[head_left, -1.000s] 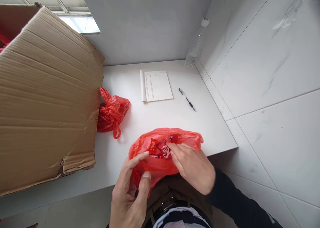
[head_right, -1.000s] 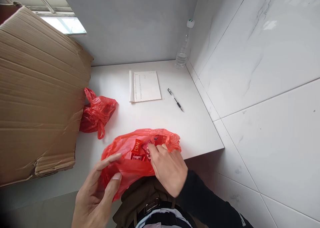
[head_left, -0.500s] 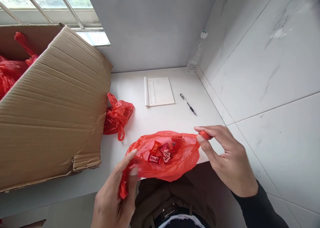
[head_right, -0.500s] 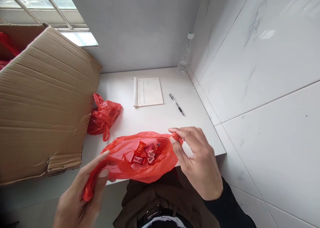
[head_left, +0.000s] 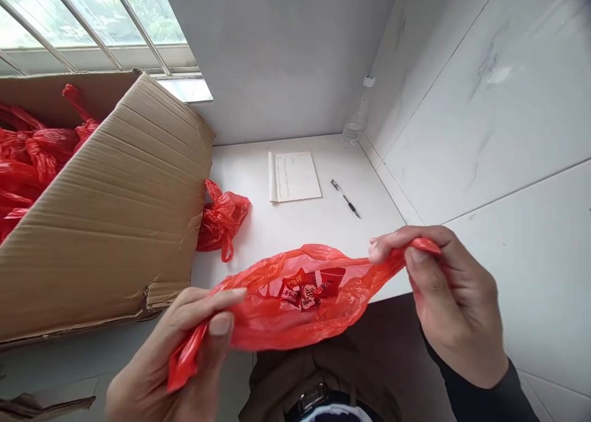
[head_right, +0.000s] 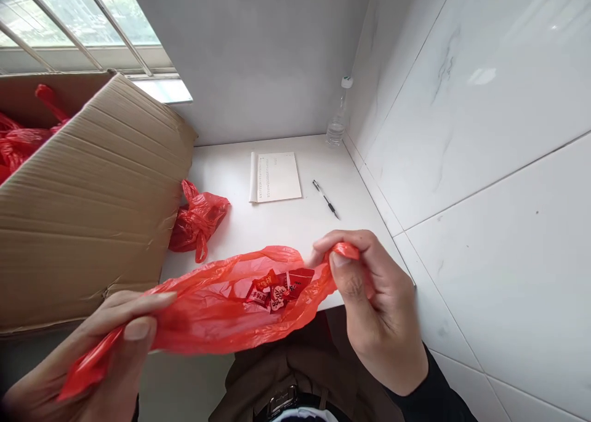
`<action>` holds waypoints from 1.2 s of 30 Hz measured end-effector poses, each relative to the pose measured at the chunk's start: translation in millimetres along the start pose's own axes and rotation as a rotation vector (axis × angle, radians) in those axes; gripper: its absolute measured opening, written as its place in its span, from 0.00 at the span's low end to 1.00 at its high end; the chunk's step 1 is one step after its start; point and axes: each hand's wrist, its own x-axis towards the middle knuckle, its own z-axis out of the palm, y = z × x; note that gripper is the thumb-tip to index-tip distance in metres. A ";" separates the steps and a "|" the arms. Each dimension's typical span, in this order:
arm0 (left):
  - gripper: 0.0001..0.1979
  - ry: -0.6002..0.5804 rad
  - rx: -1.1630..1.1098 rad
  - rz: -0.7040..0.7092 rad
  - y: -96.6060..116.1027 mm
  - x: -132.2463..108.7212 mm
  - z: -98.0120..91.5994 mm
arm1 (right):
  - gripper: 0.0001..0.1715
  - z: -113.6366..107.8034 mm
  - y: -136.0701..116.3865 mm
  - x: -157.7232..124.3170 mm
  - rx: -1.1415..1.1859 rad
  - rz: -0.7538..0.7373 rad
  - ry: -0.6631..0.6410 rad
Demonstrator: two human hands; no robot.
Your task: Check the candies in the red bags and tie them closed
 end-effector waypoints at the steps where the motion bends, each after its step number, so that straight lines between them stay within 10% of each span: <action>1: 0.11 -0.013 0.022 0.088 0.7 0.5 2.1 | 0.11 2.9 -2.5 -1.2 0.003 -0.016 -0.027; 10: 0.08 -0.341 0.012 0.337 15.6 -0.7 29.1 | 0.08 51.4 -19.3 -7.7 -0.175 -0.359 -0.323; 21: 0.13 -0.219 0.002 0.250 2.7 -6.0 30.3 | 0.01 41.2 -21.8 0.0 -0.032 -0.252 -0.317; 31: 0.17 -0.364 -1.078 -0.516 4.1 11.6 32.6 | 0.20 29.7 -18.2 0.4 -0.088 -0.096 -0.332; 36: 0.12 -0.396 -0.833 -0.566 7.4 13.9 37.3 | 0.11 25.1 -15.6 12.6 -0.285 -0.075 -0.303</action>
